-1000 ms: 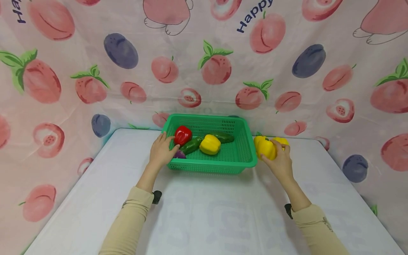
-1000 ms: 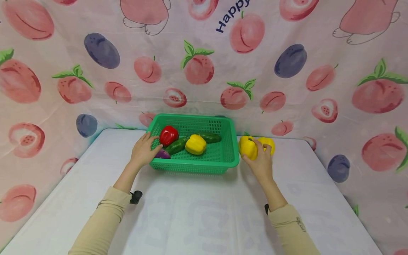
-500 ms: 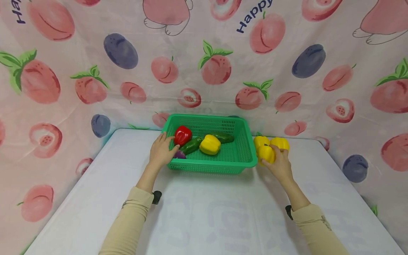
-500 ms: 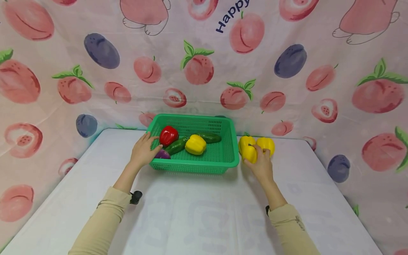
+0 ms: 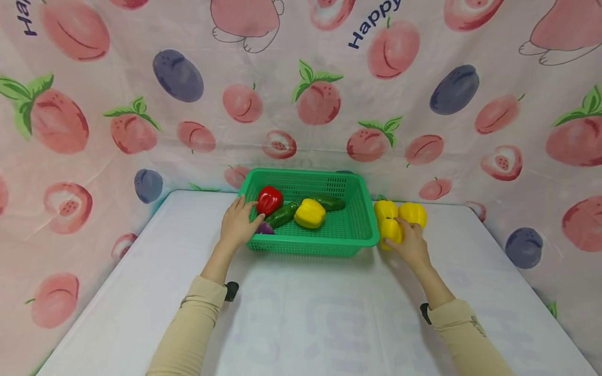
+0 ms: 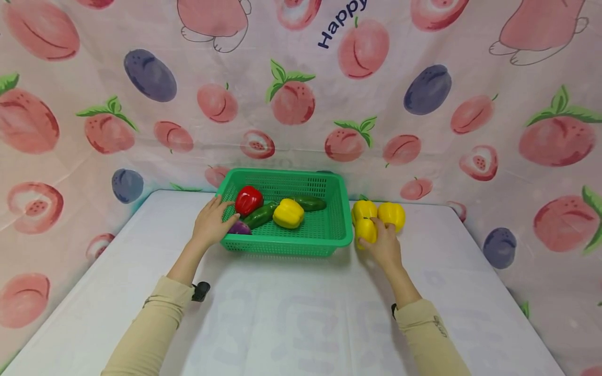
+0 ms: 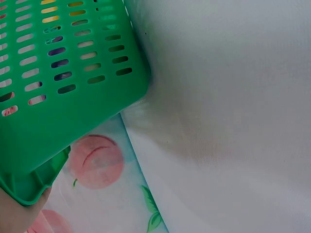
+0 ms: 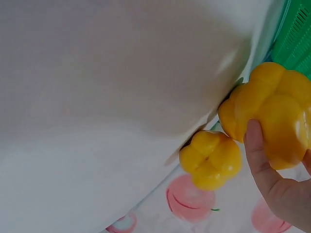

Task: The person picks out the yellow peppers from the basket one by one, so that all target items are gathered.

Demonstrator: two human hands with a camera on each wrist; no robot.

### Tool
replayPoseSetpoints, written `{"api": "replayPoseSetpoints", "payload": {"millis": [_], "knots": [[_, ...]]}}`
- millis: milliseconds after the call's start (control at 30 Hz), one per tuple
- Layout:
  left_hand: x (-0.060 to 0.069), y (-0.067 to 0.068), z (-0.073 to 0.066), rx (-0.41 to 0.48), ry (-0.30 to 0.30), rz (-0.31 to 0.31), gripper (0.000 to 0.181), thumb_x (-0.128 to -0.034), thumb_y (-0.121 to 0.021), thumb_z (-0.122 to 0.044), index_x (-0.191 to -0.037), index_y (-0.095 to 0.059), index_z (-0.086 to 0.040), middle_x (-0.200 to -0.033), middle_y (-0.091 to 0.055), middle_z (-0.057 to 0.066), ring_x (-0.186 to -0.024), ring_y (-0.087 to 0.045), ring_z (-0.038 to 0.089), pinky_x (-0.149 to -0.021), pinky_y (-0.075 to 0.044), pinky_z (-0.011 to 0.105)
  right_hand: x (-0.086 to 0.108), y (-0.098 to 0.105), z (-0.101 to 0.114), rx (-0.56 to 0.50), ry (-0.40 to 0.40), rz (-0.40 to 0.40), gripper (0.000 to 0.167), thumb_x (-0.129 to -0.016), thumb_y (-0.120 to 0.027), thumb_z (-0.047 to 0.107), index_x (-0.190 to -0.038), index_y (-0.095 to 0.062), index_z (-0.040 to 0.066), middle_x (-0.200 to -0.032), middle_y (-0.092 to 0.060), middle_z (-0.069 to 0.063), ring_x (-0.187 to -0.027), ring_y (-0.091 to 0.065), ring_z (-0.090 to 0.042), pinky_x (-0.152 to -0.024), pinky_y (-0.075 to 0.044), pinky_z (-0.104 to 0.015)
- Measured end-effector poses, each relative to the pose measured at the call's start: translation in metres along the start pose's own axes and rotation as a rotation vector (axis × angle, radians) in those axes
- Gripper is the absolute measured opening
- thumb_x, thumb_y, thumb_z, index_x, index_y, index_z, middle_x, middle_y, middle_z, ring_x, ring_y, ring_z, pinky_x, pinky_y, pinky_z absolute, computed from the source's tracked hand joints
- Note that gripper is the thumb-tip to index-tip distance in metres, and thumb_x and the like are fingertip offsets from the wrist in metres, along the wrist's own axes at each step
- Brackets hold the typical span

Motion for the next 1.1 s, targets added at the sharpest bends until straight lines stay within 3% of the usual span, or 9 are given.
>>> {"api": "replayPoseSetpoints", "payload": {"millis": [233, 867, 1100], "knots": [[0.000, 0.000, 0.000, -0.005, -0.001, -0.002, 0.055, -0.0954, -0.047, -0.039, -0.137, -0.046, -0.003, -0.153, -0.022, 0.026, -0.143, -0.017, 0.042, -0.116, -0.017, 0.055, 0.002, -0.005, -0.002, 0.009, -0.027, 0.048, 0.064, -0.086, -0.062, 0.024, -0.138, -0.036, -0.002, -0.127, -0.034, -0.038, -0.097, -0.049, -0.048, -0.088, -0.044, -0.064], [0.000, 0.002, -0.001, -0.010, 0.002, -0.001, 0.055, -0.0955, -0.048, -0.038, -0.138, -0.045, -0.003, -0.153, -0.022, 0.026, -0.143, -0.017, 0.041, -0.116, -0.017, 0.055, -0.002, -0.008, 0.003, 0.058, 0.005, 0.137, 0.063, -0.086, -0.061, 0.024, -0.136, -0.035, -0.005, -0.128, -0.034, -0.042, -0.099, -0.051, -0.053, -0.088, -0.043, -0.066], [0.000, 0.001, 0.000, -0.011, 0.001, 0.002, 0.055, -0.0954, -0.047, -0.038, -0.138, -0.045, -0.004, -0.153, -0.023, 0.026, -0.143, -0.017, 0.041, -0.116, -0.017, 0.055, -0.007, -0.009, 0.004, 0.061, 0.036, 0.189, 0.062, -0.087, -0.060, 0.022, -0.135, -0.035, -0.009, -0.130, -0.037, -0.042, -0.109, -0.045, -0.053, -0.093, -0.039, -0.067]]}}
Point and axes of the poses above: each hand's wrist, its own x-axis away from the middle knuckle, its own y-axis out of the back of the hand, z = x × y, the point moved 8 cm from there along -x, towards the middle knuckle
